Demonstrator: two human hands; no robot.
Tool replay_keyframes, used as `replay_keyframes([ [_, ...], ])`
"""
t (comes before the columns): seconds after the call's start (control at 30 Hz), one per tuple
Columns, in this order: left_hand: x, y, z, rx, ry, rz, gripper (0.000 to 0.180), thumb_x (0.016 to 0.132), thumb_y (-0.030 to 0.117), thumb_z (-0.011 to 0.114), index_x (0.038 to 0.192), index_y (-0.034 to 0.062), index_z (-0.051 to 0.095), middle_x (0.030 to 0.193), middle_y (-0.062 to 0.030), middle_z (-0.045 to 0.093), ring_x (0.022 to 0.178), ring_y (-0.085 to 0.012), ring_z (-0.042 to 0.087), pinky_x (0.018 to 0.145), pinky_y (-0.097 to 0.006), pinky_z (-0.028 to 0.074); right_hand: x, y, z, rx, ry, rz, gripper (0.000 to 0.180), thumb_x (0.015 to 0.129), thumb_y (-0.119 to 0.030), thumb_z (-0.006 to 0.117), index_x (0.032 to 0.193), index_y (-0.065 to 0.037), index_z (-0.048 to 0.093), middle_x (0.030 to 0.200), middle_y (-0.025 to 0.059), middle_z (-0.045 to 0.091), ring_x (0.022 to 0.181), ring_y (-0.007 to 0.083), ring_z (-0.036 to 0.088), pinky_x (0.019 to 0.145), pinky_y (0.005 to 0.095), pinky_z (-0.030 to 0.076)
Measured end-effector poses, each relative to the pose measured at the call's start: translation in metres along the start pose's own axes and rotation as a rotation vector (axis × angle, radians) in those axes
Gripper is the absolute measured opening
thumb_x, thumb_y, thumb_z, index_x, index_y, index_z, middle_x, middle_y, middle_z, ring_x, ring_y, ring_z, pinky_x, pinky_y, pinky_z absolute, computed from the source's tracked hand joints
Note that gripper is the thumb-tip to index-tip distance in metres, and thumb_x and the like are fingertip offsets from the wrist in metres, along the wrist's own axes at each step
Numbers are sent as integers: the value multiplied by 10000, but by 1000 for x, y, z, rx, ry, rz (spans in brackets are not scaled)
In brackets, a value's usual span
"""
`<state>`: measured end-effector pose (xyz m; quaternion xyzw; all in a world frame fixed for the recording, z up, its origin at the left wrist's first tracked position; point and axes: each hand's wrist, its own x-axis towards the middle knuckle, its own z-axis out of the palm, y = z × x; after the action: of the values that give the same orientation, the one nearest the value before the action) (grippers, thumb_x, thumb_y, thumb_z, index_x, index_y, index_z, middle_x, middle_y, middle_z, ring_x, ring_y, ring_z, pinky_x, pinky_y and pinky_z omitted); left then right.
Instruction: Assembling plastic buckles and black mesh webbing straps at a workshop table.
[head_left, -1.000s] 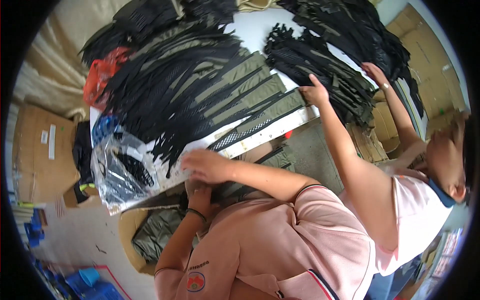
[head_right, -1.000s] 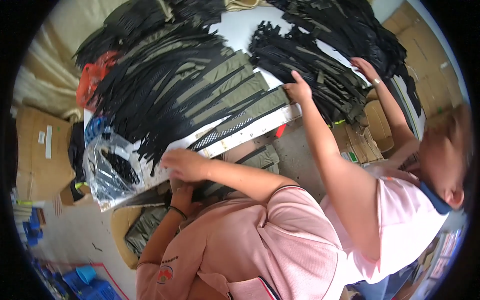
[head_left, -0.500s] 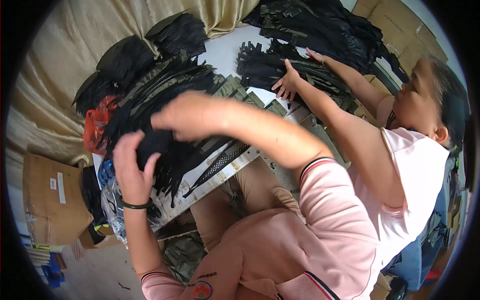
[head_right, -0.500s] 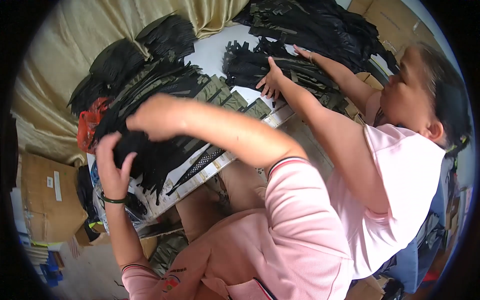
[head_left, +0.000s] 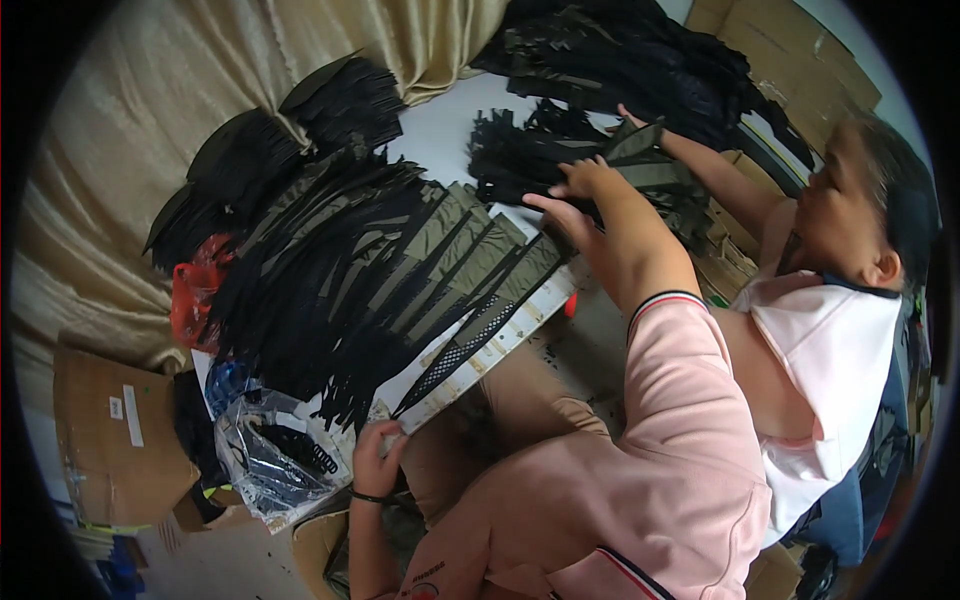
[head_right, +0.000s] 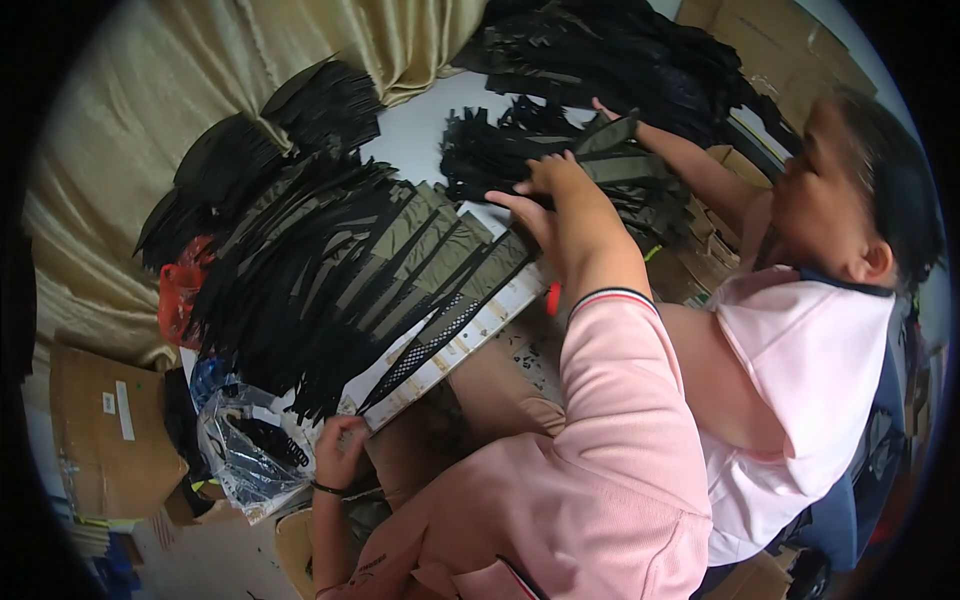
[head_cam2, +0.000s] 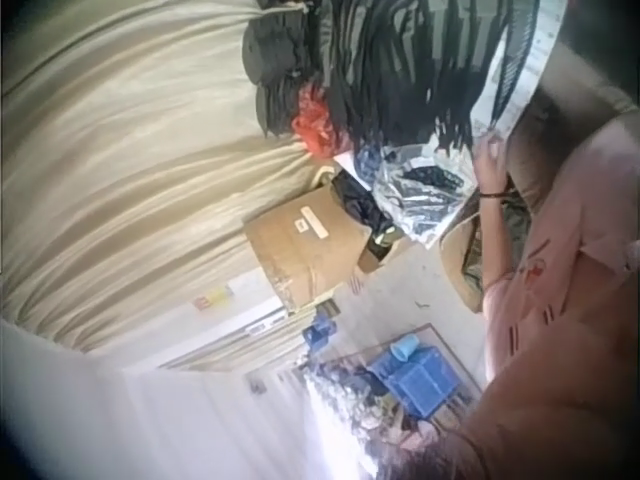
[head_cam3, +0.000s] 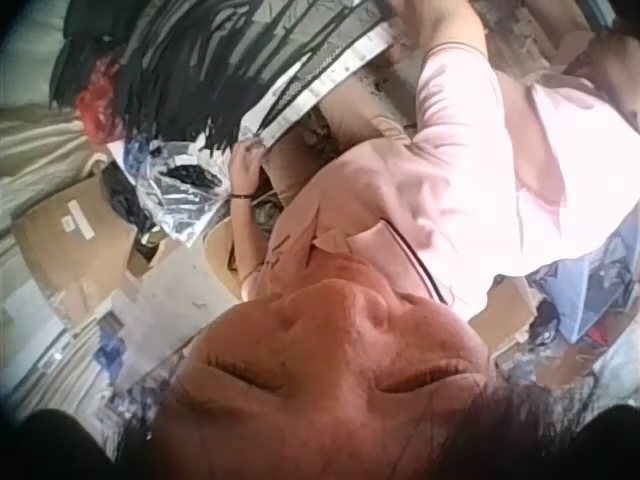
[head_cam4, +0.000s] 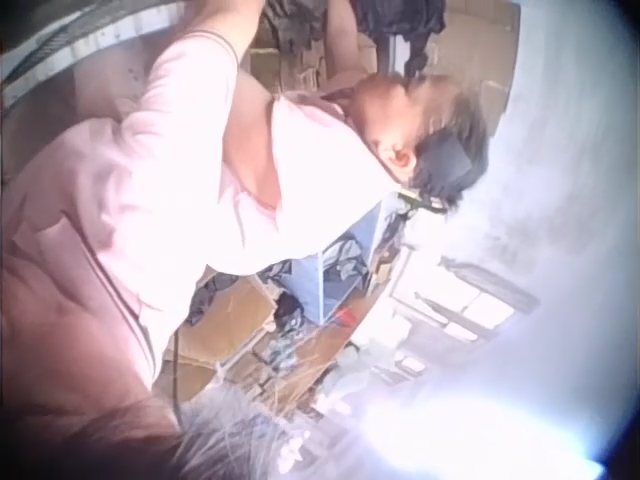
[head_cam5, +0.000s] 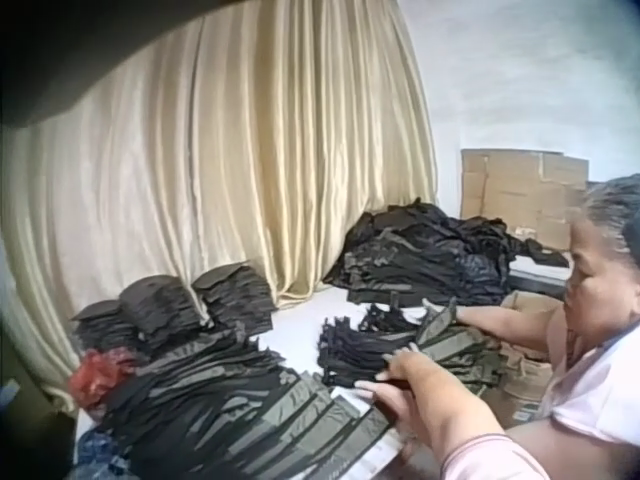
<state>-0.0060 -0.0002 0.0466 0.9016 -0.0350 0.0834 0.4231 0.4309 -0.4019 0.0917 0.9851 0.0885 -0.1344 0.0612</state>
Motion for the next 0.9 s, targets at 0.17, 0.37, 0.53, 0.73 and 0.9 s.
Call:
replay_keyframes([
  [0.17, -67, -30, 16, -191, -24, -270, 214, 795, 80, 667, 986, 16, 595, 898, -112, 608, 832, -205, 622, 731, -296, 480, -2, -33, -15, -5, 46, 54, 664, 839, -572, 471, 1369, -180, 394, 1423, 116, 367, 1339, 306, 293, 1061, 614, 119],
  [0.37, -74, -30, 31, -185, -15, -361, 192, 815, 119, 657, 984, 37, 616, 894, -114, 635, 799, -185, 625, 716, -284, 484, -16, -120, -53, 249, 735, -200, 309, 788, -237, 645, 1062, -97, 616, 1018, 147, 625, 996, 327, 580, 828, 466, 463],
  [0.53, -53, -3, 19, -117, 23, -286, 184, 803, 100, 658, 970, 32, 621, 889, -116, 634, 817, -212, 623, 704, -292, 481, -142, -251, -15, 779, 292, -901, 203, 787, -168, 662, 966, -75, 640, 902, 106, 651, 855, 292, 614, 771, 365, 492],
  [0.73, -40, -30, 6, 176, 273, -198, 344, 768, 82, 678, 1091, 36, 567, 978, -111, 565, 694, -209, 563, 647, -298, 469, -207, -329, 127, 518, 433, -1235, 314, 643, -231, 729, 929, -118, 666, 834, 89, 582, 904, 289, 538, 760, 403, 437],
  [0.9, -35, -63, 12, 152, 153, -219, 353, 773, 78, 677, 1099, 14, 557, 994, -126, 562, 676, -187, 557, 607, -288, 463, -218, -360, 148, 413, 299, -1226, 136, 712, -248, 657, 749, -117, 651, 806, 45, 602, 892, 259, 567, 762, 395, 405],
])
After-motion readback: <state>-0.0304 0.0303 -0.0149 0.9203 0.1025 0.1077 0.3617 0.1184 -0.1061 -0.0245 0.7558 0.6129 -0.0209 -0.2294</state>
